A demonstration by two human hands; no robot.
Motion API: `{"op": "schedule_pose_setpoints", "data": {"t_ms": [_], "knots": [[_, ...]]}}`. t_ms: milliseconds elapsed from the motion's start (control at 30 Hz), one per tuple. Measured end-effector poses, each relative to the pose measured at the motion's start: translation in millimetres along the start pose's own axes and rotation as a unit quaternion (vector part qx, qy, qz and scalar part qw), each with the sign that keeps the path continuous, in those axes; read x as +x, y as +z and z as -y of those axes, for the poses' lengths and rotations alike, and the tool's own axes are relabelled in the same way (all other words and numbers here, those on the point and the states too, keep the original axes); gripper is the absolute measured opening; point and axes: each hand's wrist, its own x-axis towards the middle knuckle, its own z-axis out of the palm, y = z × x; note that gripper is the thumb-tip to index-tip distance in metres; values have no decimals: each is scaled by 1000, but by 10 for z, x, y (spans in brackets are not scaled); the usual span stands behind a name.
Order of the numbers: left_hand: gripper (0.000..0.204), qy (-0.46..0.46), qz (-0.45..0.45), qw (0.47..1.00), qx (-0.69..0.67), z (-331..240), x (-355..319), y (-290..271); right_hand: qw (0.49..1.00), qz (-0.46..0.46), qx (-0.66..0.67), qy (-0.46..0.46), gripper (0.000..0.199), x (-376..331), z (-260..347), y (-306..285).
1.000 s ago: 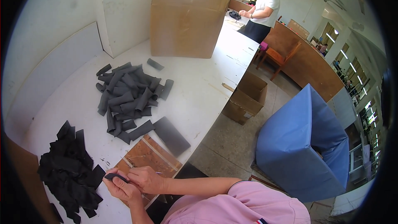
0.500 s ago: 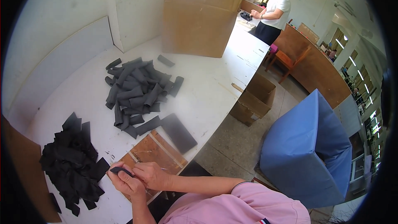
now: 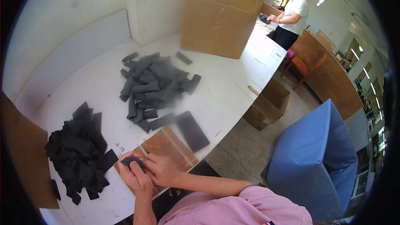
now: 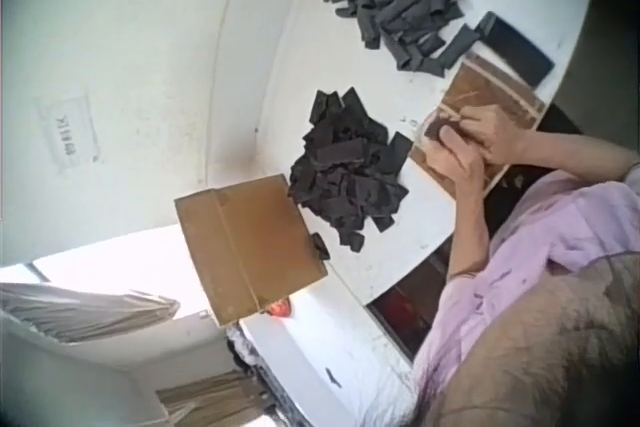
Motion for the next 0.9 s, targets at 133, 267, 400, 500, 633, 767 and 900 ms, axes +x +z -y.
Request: {"op": "schedule_pose_setpoints", "data": {"t_ms": [133,267,400,500,633,767,900], "knots": [[29,72,37,997,17,-215,142,-65,999,-19,4,26,13,73,38,-139],[16,80,-11,995,-62,-335,241,-84,1000,0,6,24,8,128,87,-154],[18,6,-92,980,-176,-381,253,-200,999,48,-19,-17,8,293,158,-222],[18,-56,-141,937,-315,-365,263,-321,992,108,-40,-42,10,475,286,-387],[17,-110,-126,924,-345,-265,213,-421,978,178,-69,-80,14,516,72,-306],[18,-133,-66,943,-298,-249,172,-367,979,183,-59,-62,20,385,-78,-293],[19,-138,-58,954,-260,-360,262,-348,978,189,-72,-46,19,366,-39,-289]]}}
